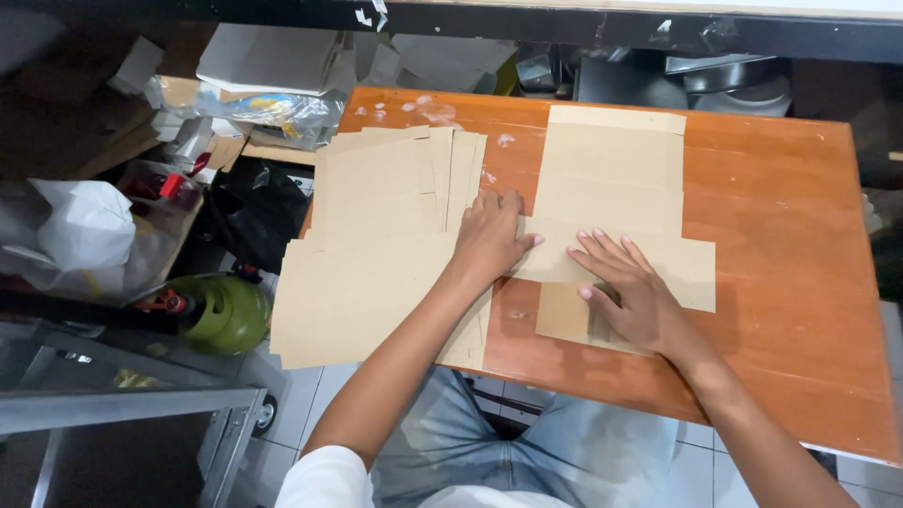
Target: Assembling cardboard boxes from flat templates by folding and creasing the edges.
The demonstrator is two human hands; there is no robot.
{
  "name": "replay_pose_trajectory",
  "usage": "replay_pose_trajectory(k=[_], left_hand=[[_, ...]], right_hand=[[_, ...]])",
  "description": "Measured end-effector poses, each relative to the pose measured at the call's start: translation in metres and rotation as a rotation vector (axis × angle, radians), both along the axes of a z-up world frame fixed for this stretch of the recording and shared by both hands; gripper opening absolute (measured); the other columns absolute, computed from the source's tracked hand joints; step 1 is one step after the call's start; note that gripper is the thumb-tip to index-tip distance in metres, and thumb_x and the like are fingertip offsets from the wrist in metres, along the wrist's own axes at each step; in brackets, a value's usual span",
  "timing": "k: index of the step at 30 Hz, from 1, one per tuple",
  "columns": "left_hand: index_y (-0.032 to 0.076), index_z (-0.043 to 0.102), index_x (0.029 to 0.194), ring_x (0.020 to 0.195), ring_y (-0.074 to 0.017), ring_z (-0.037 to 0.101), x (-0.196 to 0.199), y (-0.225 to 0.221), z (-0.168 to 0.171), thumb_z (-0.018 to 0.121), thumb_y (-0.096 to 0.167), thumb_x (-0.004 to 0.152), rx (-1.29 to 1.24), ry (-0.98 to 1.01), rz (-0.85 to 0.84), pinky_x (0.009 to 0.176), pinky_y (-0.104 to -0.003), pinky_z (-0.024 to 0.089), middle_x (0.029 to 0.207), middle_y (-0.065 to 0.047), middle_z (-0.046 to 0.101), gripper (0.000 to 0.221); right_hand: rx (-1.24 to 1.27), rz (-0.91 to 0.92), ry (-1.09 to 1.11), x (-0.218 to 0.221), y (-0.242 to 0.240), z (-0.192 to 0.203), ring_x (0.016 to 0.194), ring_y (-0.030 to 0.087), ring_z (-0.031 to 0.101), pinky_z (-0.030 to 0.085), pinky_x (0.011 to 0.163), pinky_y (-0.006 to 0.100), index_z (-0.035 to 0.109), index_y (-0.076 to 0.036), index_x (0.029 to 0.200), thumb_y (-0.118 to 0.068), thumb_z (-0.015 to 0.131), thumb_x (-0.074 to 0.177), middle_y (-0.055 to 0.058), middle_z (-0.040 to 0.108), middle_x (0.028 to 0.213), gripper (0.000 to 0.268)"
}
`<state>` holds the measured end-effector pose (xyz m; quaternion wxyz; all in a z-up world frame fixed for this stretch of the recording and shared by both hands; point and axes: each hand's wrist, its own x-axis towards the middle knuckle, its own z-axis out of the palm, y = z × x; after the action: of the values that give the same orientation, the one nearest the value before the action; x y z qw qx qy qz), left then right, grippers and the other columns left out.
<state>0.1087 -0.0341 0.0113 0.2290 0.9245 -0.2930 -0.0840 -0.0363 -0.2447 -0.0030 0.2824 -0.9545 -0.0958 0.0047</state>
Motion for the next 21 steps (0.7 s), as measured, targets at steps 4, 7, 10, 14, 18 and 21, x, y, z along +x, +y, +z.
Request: replay_pose_trajectory(k=[4,7,10,14,18,21], left_hand=[[0.007,0.057,0.114,0.114,-0.0362,0.055,0.0,0.005,0.01,0.076,0.028,0.088,-0.033,0.028,-0.012,0.091,-0.044,0.043,0.115,-0.021,0.057,0.039],[0.005,0.056,0.107,0.115,-0.0369,0.05,0.002,0.01,0.018,0.077,0.033,0.089,-0.042,0.059,-0.015,0.094,-0.044,0.039,0.113,-0.022,0.055,0.039],[0.007,0.058,0.098,0.113,-0.0383,0.055,0.0,0.016,0.032,0.073,0.03,0.092,-0.132,0.175,-0.039,0.094,-0.047,0.04,0.107,-0.021,0.061,0.029],[0.011,0.049,0.113,0.111,-0.0397,0.06,0.0,0.019,0.033,0.078,0.029,0.086,-0.143,0.246,-0.072,0.093,-0.049,0.045,0.108,-0.018,0.064,0.043],[0.013,0.052,0.118,0.118,-0.0332,0.05,0.003,0.021,0.012,0.079,0.029,0.085,-0.019,0.108,-0.14,0.096,-0.045,0.042,0.119,-0.013,0.055,0.046],[0.011,0.052,0.109,0.118,-0.0336,0.046,-0.003,0.019,0.007,0.078,0.03,0.087,-0.066,0.152,-0.167,0.098,-0.044,0.039,0.116,-0.012,0.05,0.039]], right_hand=[[0.004,0.013,0.007,-0.003,0.007,0.017,0.154,0.031,0.031,0.012,0.127,0.055,0.056,-0.018,0.147,-0.05,0.048,0.101,0.006,0.044,0.162,0.056],[-0.03,-0.013,0.08,-0.006,0.015,0.028,0.155,0.027,0.029,0.01,0.129,0.052,0.056,-0.02,0.147,-0.051,0.048,0.098,0.002,0.042,0.164,0.058],[-0.085,-0.019,0.044,-0.006,0.017,0.025,0.154,0.028,0.03,0.012,0.128,0.054,0.054,-0.021,0.148,-0.05,0.056,0.096,0.005,0.043,0.163,0.06],[-0.141,-0.039,0.055,-0.007,0.017,0.022,0.155,0.028,0.028,0.01,0.129,0.053,0.049,-0.02,0.152,-0.053,0.055,0.095,0.005,0.041,0.164,0.065],[-0.293,-0.051,0.066,-0.014,0.0,0.008,0.156,0.028,0.025,0.009,0.128,0.056,0.036,-0.026,0.159,-0.053,0.048,0.097,0.005,0.036,0.166,0.069],[-0.308,-0.045,0.083,-0.013,-0.005,0.002,0.156,0.03,0.023,0.008,0.127,0.057,0.036,-0.026,0.158,-0.058,0.044,0.098,0.006,0.033,0.167,0.069]])
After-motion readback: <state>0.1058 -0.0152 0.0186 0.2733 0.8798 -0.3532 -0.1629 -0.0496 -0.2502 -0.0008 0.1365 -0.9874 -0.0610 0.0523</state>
